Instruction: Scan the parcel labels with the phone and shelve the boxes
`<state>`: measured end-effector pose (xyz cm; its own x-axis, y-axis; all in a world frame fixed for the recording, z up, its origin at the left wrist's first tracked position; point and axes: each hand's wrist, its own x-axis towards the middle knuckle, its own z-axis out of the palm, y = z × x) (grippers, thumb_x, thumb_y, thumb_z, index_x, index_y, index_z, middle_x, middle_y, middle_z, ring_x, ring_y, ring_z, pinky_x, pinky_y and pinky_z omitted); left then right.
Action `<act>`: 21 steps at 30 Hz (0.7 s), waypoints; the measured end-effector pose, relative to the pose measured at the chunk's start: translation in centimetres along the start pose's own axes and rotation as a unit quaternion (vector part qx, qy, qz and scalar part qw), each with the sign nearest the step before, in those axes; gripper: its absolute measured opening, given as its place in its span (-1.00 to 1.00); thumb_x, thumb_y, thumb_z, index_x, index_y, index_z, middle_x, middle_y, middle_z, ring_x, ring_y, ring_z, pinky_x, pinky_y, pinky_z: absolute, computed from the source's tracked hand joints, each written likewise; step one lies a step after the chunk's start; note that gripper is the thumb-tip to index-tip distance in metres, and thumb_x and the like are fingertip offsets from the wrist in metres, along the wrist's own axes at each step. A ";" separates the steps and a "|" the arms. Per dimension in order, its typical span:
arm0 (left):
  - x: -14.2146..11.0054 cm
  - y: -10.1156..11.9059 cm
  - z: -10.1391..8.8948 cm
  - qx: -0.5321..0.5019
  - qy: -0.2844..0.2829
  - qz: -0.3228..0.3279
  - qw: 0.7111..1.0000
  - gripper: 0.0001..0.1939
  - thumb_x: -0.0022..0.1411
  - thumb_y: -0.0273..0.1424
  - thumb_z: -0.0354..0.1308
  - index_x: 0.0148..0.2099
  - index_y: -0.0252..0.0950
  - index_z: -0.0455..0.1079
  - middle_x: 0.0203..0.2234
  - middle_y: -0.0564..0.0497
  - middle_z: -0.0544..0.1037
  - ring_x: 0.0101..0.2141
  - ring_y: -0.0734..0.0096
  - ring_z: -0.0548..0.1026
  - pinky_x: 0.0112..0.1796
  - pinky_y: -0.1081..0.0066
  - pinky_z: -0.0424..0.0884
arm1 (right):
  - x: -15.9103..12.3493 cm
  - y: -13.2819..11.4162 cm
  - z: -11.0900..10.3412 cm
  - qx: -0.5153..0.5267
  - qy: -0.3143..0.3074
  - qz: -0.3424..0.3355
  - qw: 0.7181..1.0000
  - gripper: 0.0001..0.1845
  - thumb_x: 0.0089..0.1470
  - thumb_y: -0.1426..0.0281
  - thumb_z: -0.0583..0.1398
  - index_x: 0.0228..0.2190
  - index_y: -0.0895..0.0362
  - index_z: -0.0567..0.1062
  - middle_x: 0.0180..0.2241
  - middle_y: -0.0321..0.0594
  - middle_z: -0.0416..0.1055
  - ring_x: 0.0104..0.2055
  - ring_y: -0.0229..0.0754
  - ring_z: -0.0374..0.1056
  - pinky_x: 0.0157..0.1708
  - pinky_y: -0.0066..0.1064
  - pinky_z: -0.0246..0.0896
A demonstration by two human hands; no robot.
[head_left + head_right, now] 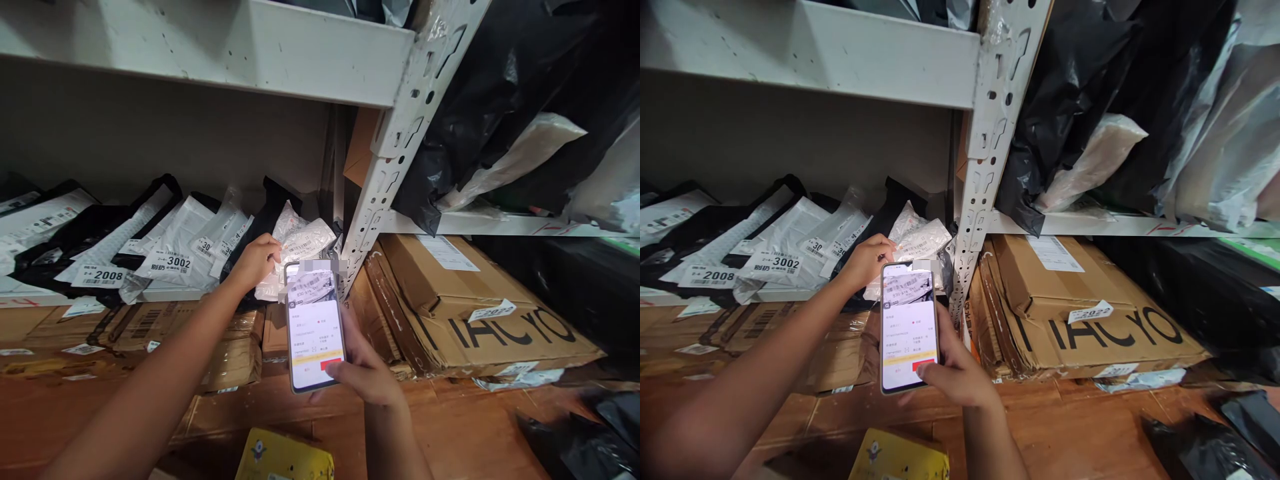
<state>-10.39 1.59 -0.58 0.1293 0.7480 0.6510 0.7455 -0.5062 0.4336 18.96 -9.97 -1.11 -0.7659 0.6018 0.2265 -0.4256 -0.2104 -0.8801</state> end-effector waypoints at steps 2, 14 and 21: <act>-0.1 0.2 0.0 -0.008 -0.001 -0.017 1.000 -0.74 -0.04 -0.67 -0.05 -0.51 -0.27 0.39 -0.30 0.00 0.43 -0.13 0.32 0.51 -0.11 0.34 0.41 | 0.0 0.6 0.1 -0.014 -0.013 0.020 1.000 -0.07 0.03 0.50 0.30 0.30 -0.12 -0.01 0.14 -0.07 0.34 -0.07 0.04 0.47 -0.35 -0.24 0.48; 0.0 1.3 -0.7 -0.067 0.039 -0.058 0.995 -0.77 0.01 -0.61 -0.05 -0.47 -0.26 0.40 -0.28 -0.02 0.48 -0.11 0.30 0.54 -0.13 0.37 0.39 | 0.9 3.2 1.3 -0.078 -0.086 0.069 0.991 -0.03 -0.12 0.56 0.26 0.28 -0.02 0.06 0.05 -0.17 0.37 -0.12 -0.09 0.36 -0.29 -0.36 0.23; 0.1 0.4 -0.5 -0.198 0.099 -0.180 0.958 -0.84 -0.08 -0.54 0.11 -0.37 -0.24 0.30 -0.30 0.02 0.56 -0.27 0.36 0.53 -0.27 0.46 0.39 | 0.3 3.2 1.1 -0.054 -0.067 0.083 0.993 -0.02 -0.16 0.64 0.24 0.26 -0.09 0.12 -0.11 -0.29 0.44 -0.35 -0.27 0.31 -0.42 -0.49 0.16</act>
<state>-10.42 1.21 -0.04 -0.2449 0.8289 0.5029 0.4068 -0.3830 0.8293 16.80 -11.31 -3.37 -0.8815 0.4560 0.1227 -0.2400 -0.2088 -0.9481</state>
